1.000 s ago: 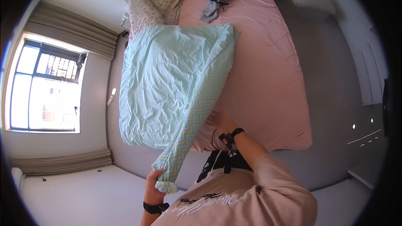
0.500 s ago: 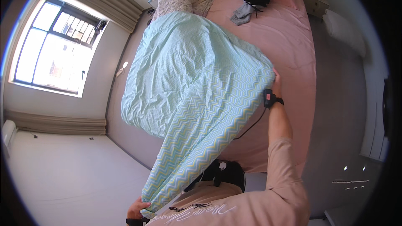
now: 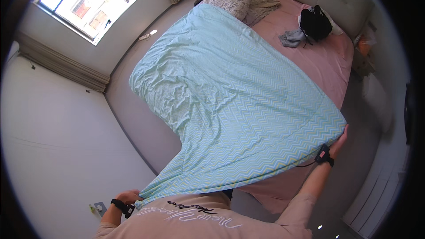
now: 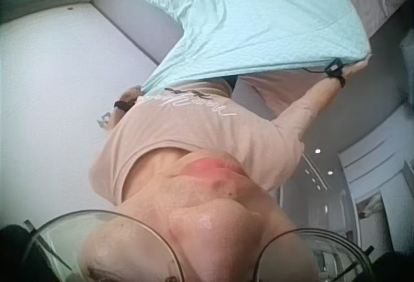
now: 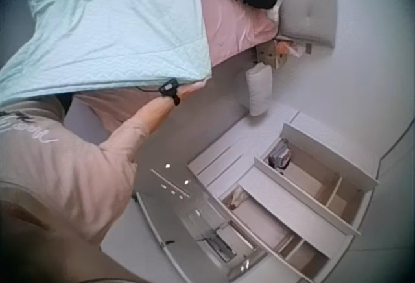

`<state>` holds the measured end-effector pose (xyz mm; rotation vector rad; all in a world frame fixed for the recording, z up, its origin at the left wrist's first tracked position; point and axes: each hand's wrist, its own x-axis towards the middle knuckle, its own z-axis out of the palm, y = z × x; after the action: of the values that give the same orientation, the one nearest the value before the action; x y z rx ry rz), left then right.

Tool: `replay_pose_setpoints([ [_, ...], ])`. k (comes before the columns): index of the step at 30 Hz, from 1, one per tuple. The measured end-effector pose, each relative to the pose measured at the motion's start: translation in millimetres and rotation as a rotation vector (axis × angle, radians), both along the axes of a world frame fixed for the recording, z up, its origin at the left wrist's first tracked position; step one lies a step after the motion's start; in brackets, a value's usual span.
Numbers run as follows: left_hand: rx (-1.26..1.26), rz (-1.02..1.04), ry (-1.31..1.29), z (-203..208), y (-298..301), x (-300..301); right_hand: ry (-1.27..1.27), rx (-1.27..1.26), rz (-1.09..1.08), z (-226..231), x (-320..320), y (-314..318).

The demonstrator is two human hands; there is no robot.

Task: Fold a black long-sleeved shirt and a floral-patterned duvet cover and place them in a wardrobe.

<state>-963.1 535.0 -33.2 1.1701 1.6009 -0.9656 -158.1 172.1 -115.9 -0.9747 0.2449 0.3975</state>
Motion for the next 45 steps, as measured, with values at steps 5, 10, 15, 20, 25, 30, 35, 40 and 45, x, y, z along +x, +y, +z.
replay_pose_setpoints([
  [5,0.119,0.676,-0.232,25,4,2,-0.13,-0.122,0.131,-45,9,-15],
  [10,0.673,0.916,-1.049,96,27,27,0.306,-0.086,0.224,-179,0,6],
  [15,1.633,-0.173,-0.713,192,14,56,0.43,-0.063,0.227,-270,-15,36],
  [20,2.085,-0.139,-0.626,272,-45,82,0.725,-0.303,0.36,-267,-100,116],
  [25,2.22,-0.06,-0.603,312,-22,16,0.044,-0.799,0.357,-320,-141,86],
  [30,2.261,0.015,-0.679,339,3,-79,0.607,-0.171,0.047,-309,-143,122],
  [35,2.192,0.113,-0.89,391,-8,-133,0.216,-0.146,0.354,-287,-195,181],
  [40,2.21,0.197,-0.688,401,7,-196,0.609,0.029,0.165,-322,-147,134],
  [45,2.193,0.13,-0.373,366,5,-202,0.376,0.102,0.179,-277,-66,66],
])
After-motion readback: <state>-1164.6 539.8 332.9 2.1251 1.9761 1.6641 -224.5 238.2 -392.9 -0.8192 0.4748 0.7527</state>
